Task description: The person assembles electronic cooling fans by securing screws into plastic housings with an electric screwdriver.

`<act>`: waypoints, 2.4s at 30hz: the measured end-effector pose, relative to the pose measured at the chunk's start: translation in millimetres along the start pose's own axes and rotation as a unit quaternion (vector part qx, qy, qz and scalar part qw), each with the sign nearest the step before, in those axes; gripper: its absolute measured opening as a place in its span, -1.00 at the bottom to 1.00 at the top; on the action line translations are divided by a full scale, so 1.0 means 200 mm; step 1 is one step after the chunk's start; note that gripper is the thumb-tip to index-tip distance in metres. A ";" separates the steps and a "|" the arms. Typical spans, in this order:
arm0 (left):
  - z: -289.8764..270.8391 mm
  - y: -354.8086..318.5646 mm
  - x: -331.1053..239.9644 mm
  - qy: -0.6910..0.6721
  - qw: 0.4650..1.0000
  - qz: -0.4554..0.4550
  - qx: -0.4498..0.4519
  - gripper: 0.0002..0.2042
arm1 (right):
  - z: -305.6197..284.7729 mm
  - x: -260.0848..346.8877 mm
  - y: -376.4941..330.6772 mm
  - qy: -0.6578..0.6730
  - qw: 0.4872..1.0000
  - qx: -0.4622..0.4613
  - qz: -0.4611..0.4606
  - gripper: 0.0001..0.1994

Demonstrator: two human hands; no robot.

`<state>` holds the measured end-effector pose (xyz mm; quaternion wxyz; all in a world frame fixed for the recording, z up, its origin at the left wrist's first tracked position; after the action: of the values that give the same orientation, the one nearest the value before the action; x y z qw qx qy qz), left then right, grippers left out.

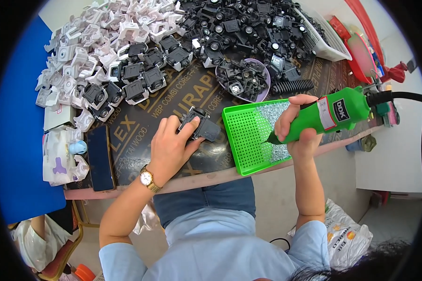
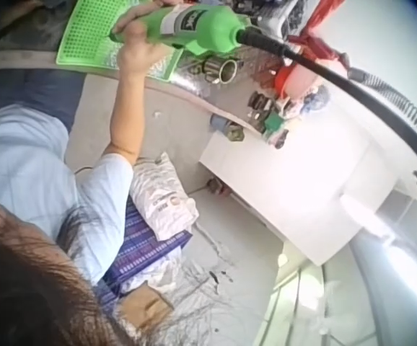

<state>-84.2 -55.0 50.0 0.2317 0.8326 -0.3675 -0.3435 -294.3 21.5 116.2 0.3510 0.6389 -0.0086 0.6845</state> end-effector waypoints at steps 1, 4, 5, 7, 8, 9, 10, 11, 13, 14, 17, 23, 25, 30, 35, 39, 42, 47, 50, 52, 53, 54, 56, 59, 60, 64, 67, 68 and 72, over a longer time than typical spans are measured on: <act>0.00 0.00 0.00 -0.002 1.000 -0.002 0.001 -0.54 | 0.00 0.00 0.00 -0.001 1.000 0.000 0.000 -0.28; 0.00 -0.01 0.00 -0.003 1.000 0.015 -0.016 -0.55 | 0.00 0.01 -0.01 -0.007 1.000 -0.006 -0.011 -0.28; -0.01 0.00 0.00 -0.003 1.000 0.015 -0.016 -0.55 | 0.01 0.01 -0.01 -0.011 1.000 0.002 -0.016 -0.28; -0.01 0.00 0.01 -0.014 1.000 -0.002 -0.006 -0.53 | 0.01 0.00 -0.01 -0.014 1.000 0.010 -0.021 -0.29; -0.01 0.00 0.01 -0.013 1.000 -0.002 -0.007 -0.53 | 0.00 0.01 -0.01 -0.014 1.000 0.000 -0.026 -0.29; -0.01 0.00 0.01 -0.015 1.000 -0.003 -0.005 -0.54 | -0.01 0.01 -0.01 -0.013 0.999 -0.010 -0.030 -0.29; 0.00 0.00 0.01 -0.017 1.000 -0.005 -0.003 -0.54 | -0.01 0.02 -0.01 -0.014 0.999 -0.009 -0.030 -0.29; -0.01 0.00 0.01 -0.017 1.000 -0.005 -0.004 -0.54 | -0.01 0.02 -0.01 -0.016 0.999 -0.012 -0.031 -0.29; -0.01 0.00 0.01 -0.021 1.000 -0.008 0.006 -0.54 | -0.01 0.02 -0.01 -0.019 0.999 -0.014 -0.031 -0.29; -0.01 0.00 0.01 -0.021 1.000 -0.008 0.005 -0.54 | -0.01 0.02 -0.01 -0.017 0.999 -0.016 -0.029 -0.29; 0.00 0.00 0.02 -0.021 1.000 -0.015 0.008 -0.54 | 0.00 -0.01 -0.02 -0.020 1.000 -0.007 -0.017 -0.30; -0.02 0.00 0.01 -0.038 0.999 0.002 -0.016 -0.53 | 0.04 0.01 -0.04 -0.034 0.999 -0.019 -0.019 -0.32; -0.02 0.00 0.01 -0.036 0.999 0.006 -0.022 -0.53 | 0.08 0.05 -0.02 -0.073 0.997 -0.008 -0.031 -0.31; -0.03 0.00 0.02 -0.042 0.998 0.013 -0.042 -0.55 | 0.33 0.17 0.05 0.049 0.998 0.001 -0.050 -0.23; -0.03 0.01 0.01 -0.025 0.998 0.026 -0.048 -0.58 | 0.64 0.07 0.05 0.092 0.992 0.080 -0.028 -0.22; -0.04 0.01 0.02 -0.026 0.999 0.015 -0.044 -0.57 | 0.71 -0.01 0.05 0.107 0.989 0.098 -0.001 -0.26; -0.04 0.01 0.03 -0.033 0.998 0.008 -0.051 -0.57 | 0.72 -0.06 0.04 0.131 0.990 0.055 0.001 -0.28; -0.04 -0.01 0.03 -0.040 0.997 0.029 -0.054 -0.63 | 0.77 -0.11 0.01 0.100 0.990 0.097 0.017 -0.37; -0.02 -0.02 0.04 -0.028 0.997 0.019 -0.073 -0.66 | 0.77 -0.15 0.00 0.108 0.988 0.111 0.019 -0.49; -0.03 -0.03 0.02 -0.004 0.998 0.018 -0.066 -0.66 | 0.77 -0.14 0.00 0.084 0.991 0.107 0.013 -0.53; -0.02 -0.03 0.02 0.021 0.998 0.016 -0.059 -0.66 | 0.77 -0.15 -0.01 0.073 0.991 0.107 0.031 -0.58; -0.02 -0.03 0.02 0.021 0.998 0.016 -0.059 -0.66 | 0.78 -0.16 -0.02 0.062 0.991 0.107 0.049 -0.62; -0.01 -0.03 0.02 0.033 0.997 0.017 -0.063 -0.65 | 0.79 -0.16 -0.02 0.048 0.993 0.103 0.021 -0.64; -0.03 -0.02 0.00 0.026 0.996 0.028 -0.085 -0.64 | 0.77 -0.14 -0.01 0.009 0.996 0.086 -0.020 -0.69; -0.04 -0.02 0.00 0.026 0.996 0.029 -0.086 -0.64 | 0.76 -0.15 0.01 -0.006 0.997 0.082 -0.015 -0.69; -0.03 -0.02 0.00 0.034 0.996 0.029 -0.076 -0.64 | 0.73 -0.16 0.00 0.011 0.999 0.047 -0.016 -0.68; -0.03 -0.02 0.00 0.042 0.996 0.028 -0.077 -0.62 | 0.73 -0.14 0.00 -0.003 0.999 0.034 -0.038 -0.68; -0.04 -0.02 -0.01 0.048 0.996 0.027 -0.076 -0.61 | 0.71 -0.14 0.00 0.052 0.998 0.016 0.014 -0.66; -0.03 -0.02 -0.02 0.029 0.999 0.026 -0.026 -0.57 | 0.59 0.01 0.04 0.120 0.992 -0.004 -0.038 -0.40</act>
<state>-79.9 -49.2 53.5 0.2727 0.8261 -0.3732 -0.3223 -196.1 -38.4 142.5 0.3774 0.5509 0.0551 0.7423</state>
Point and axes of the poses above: each hand's wrist, its own y-axis towards the middle knuckle, its own z-axis out of the palm, x = y × z, the point moved 9 cm from there along y, towards the middle knuckle, and after that the axes turned 15 degrees about -x, right-handed, at the moved point
